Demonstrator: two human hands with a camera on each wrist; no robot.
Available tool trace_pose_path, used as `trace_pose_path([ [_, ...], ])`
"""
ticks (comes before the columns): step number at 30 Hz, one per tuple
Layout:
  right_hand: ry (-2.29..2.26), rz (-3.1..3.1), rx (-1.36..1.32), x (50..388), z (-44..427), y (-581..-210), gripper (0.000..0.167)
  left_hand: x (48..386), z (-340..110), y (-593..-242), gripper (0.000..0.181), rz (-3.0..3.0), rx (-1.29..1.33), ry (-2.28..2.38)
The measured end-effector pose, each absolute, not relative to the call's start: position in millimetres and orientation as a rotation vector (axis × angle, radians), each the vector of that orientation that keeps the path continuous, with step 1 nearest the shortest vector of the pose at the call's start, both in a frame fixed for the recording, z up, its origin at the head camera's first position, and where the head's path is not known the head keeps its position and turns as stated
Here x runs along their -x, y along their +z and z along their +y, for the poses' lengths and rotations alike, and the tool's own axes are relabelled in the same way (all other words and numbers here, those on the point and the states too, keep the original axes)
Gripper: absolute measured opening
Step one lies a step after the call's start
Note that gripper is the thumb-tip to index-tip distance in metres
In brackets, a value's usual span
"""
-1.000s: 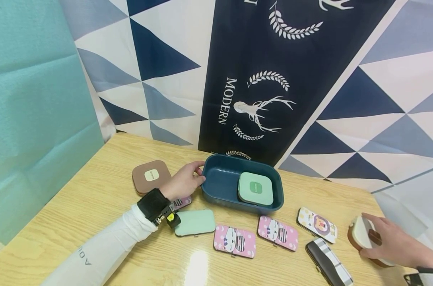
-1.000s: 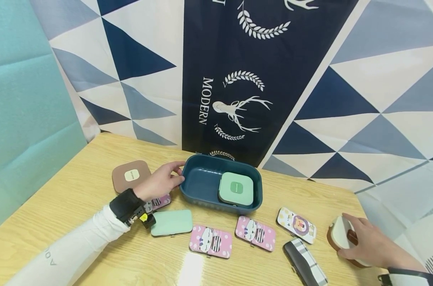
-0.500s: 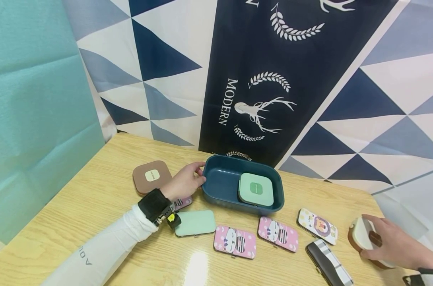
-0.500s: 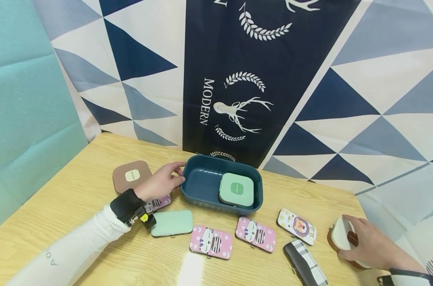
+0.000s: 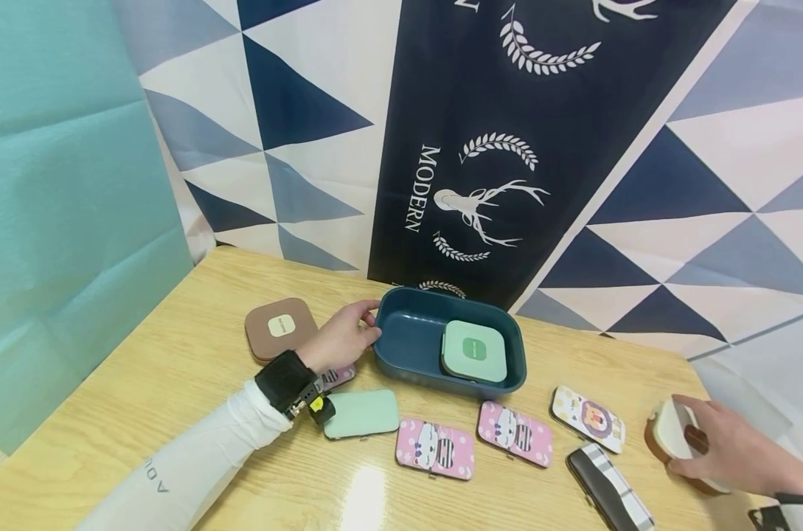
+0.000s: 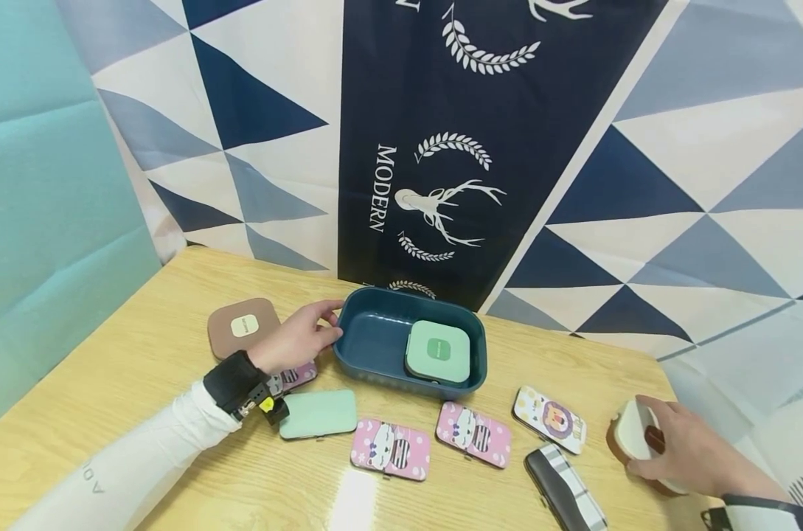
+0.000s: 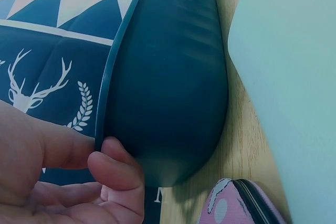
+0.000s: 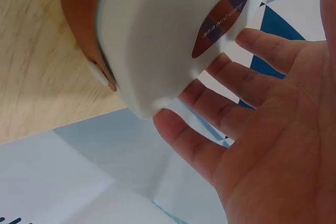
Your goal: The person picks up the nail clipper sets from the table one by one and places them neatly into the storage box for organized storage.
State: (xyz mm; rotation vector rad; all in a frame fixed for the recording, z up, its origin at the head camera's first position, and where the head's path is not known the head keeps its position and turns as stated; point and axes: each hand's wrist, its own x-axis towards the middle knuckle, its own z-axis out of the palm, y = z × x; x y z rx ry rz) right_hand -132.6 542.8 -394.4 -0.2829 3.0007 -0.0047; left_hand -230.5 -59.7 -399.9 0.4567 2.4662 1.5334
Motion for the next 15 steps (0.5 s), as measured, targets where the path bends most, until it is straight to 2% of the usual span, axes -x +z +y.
trace_pose_path([
  [15, -0.049, 2.936, 0.197, 133.7, 549.0, -399.9, 0.115, 230.2, -59.6, -399.8, 0.055, 2.478, -0.464, 1.522],
])
